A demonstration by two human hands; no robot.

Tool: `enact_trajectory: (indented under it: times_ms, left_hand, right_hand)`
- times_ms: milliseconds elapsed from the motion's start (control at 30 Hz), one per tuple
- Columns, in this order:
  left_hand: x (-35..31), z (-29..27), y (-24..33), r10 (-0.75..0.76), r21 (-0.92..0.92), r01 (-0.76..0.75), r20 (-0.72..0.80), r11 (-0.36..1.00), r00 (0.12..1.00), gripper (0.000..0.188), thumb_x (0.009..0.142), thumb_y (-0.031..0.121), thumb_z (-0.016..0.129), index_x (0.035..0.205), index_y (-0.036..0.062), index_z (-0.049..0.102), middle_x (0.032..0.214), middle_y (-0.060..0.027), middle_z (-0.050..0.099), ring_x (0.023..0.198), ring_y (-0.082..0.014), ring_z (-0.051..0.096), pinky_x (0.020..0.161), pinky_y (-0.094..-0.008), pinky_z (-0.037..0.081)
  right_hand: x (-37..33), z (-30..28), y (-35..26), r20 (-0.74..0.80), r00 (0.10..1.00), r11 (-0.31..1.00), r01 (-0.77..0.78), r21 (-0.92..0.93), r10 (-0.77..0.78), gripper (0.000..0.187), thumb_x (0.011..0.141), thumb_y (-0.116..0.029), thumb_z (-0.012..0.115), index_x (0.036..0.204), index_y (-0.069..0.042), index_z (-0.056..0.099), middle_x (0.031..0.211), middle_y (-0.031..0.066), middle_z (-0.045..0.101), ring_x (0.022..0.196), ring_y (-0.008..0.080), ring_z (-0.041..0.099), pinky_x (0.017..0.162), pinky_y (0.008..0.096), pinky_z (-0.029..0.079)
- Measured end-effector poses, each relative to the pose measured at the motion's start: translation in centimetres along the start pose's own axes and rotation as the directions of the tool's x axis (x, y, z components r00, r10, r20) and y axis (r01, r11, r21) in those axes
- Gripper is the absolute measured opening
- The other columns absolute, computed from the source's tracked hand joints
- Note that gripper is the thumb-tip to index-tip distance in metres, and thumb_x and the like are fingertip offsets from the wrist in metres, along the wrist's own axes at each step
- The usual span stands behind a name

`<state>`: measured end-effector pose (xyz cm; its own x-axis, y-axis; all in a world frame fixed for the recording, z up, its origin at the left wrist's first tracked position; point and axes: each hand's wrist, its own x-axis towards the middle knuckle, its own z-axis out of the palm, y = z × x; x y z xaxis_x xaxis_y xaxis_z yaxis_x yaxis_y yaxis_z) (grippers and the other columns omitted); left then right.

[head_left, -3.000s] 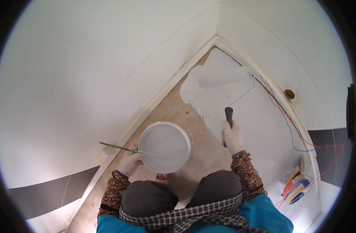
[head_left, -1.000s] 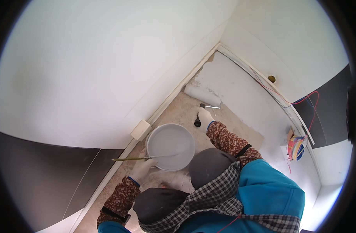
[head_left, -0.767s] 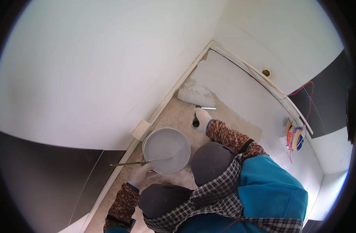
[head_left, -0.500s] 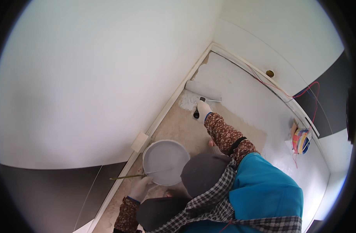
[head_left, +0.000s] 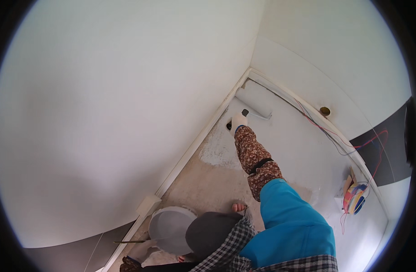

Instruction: The person is painting a floor using a paint roller and a bucket of white paint.

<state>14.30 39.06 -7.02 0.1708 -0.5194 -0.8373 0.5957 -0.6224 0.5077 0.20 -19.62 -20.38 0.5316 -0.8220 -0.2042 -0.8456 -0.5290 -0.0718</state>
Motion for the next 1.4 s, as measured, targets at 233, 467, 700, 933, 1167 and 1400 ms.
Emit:
enact_trajectory:
  times_ms: [233, 467, 700, 933, 1167, 1400]
  left_hand:
    - [1.0, -0.1, 0.8, -0.076, -0.017, 0.075, -0.054, 0.997, 0.996, 0.056, 0.084, -0.002, 0.057, 0.138, -0.0031, 0.04, 0.123, -0.0178, 0.057, 0.105, -0.0264, 0.061, 0.09, -0.0412, 0.054]
    - [1.2, 0.1, 0.8, -0.129, 0.02, 0.131, -0.093, 0.991, 0.987, 0.063, 0.082, 0.002, 0.061, 0.14, -0.0022, 0.036, 0.127, -0.0175, 0.055, 0.107, -0.025, 0.062, 0.091, -0.0375, 0.054]
    - [1.2, 0.0, 0.9, -0.111, 0.08, 0.118, -0.088, 0.99, 0.99, 0.066, 0.081, 0.003, 0.064, 0.141, 0.0, 0.036, 0.13, -0.0155, 0.053, 0.109, -0.0239, 0.062, 0.092, -0.0359, 0.054]
    - [0.5, 1.5, 2.3, -0.08, 0.026, 0.081, -0.011, 0.996, 0.997, 0.067, 0.082, 0.004, 0.064, 0.142, 0.0012, 0.034, 0.131, -0.0138, 0.054, 0.114, -0.0232, 0.06, 0.096, -0.0383, 0.052]
    - [2.7, -0.9, 1.3, 0.134, 0.54, -0.139, 0.049, 0.83, 0.99, 0.05, 0.087, 0.016, 0.064, 0.134, -0.0002, 0.054, 0.134, -0.0165, 0.055, 0.116, -0.0254, 0.057, 0.097, -0.0384, 0.049]
    - [2.5, -2.0, 0.3, 0.061, 0.582, 0.158, -0.34, 0.798, 0.939, 0.047, 0.085, 0.026, 0.07, 0.12, -0.0041, 0.063, 0.115, -0.0171, 0.068, 0.094, -0.0271, 0.069, 0.083, -0.04, 0.057]
  right_hand:
    - [6.8, -1.1, 2.8, 0.028, 0.996, 0.987, -0.076, -0.145, 0.08, 0.02, 0.078, -0.017, 0.068, 0.096, -0.009, 0.075, 0.102, 0.016, 0.07, 0.1, 0.0283, 0.068, 0.083, 0.035, 0.055]
    - [10.4, -1.6, 5.1, 0.072, 0.985, 0.988, -0.154, -0.006, 0.154, 0.024, 0.082, -0.017, 0.067, 0.102, -0.005, 0.073, 0.113, 0.0183, 0.067, 0.103, 0.0311, 0.066, 0.088, 0.0349, 0.054]
    - [8.3, 0.1, 3.8, 0.144, 0.983, 0.977, -0.085, -0.197, 0.115, 0.026, 0.083, -0.017, 0.063, 0.104, -0.007, 0.074, 0.111, 0.0171, 0.068, 0.111, 0.0286, 0.063, 0.09, 0.0363, 0.052]
    - [6.0, -0.5, 5.0, 0.097, 0.995, 0.963, 0.026, -0.268, 0.0, 0.023, 0.078, -0.016, 0.066, 0.097, -0.009, 0.075, 0.105, 0.0147, 0.07, 0.109, 0.0286, 0.064, 0.087, 0.0364, 0.053]
    - [10.4, 0.9, 2.5, 0.11, 0.965, 0.966, 0.248, -0.073, -0.24, 0.023, 0.084, -0.018, 0.063, 0.1, -0.007, 0.074, 0.109, 0.0172, 0.069, 0.107, 0.0294, 0.065, 0.087, 0.0386, 0.053]
    - [13.1, 0.4, -7.7, 0.167, 0.879, 0.892, 0.422, 0.159, -0.446, 0.023, 0.082, -0.019, 0.065, 0.1, -0.006, 0.074, 0.106, 0.0179, 0.07, 0.103, 0.0298, 0.066, 0.084, 0.0391, 0.053]
